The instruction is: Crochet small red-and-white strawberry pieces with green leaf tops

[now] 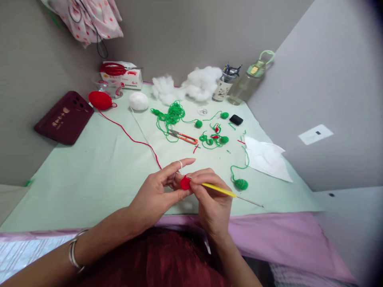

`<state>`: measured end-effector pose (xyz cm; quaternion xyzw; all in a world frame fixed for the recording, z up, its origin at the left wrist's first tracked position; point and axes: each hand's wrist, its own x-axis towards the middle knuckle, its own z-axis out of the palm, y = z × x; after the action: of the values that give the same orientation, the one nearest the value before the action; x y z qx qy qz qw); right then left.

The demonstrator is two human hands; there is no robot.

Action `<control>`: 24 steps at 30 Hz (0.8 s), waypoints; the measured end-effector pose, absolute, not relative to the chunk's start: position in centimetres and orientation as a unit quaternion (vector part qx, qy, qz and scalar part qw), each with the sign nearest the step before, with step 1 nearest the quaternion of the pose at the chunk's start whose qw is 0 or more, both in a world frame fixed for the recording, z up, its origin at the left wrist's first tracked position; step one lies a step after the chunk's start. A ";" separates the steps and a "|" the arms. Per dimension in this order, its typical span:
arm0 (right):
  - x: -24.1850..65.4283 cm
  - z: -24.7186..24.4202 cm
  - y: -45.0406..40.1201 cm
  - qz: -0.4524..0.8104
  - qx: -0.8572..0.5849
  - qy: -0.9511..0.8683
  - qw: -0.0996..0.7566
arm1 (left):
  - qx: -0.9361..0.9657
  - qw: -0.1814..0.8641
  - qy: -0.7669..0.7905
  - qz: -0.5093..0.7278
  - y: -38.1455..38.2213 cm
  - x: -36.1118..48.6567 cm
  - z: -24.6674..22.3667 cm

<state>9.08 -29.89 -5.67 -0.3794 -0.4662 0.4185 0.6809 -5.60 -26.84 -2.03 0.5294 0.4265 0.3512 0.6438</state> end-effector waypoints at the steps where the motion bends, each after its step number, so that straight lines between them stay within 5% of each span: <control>1: 9.1 -5.7 -29.9 0.417 -0.380 -0.466 0.682 | 0.530 0.650 0.423 0.344 -26.8 -5.7 -2.0; 14: 8.9 -5.7 -29.7 0.407 -0.381 -0.460 0.691 | 0.444 0.718 0.365 0.393 -26.5 -7.1 -2.2; 24: 9.3 -5.0 -30.6 0.285 -0.445 -0.573 0.626 | 0.383 0.717 0.398 0.424 -26.9 -6.0 -2.3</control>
<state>9.26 -30.65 -5.02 -0.4450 -0.5732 0.2847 0.6264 -5.95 -26.91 -2.34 0.3835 0.3979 0.4242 0.7174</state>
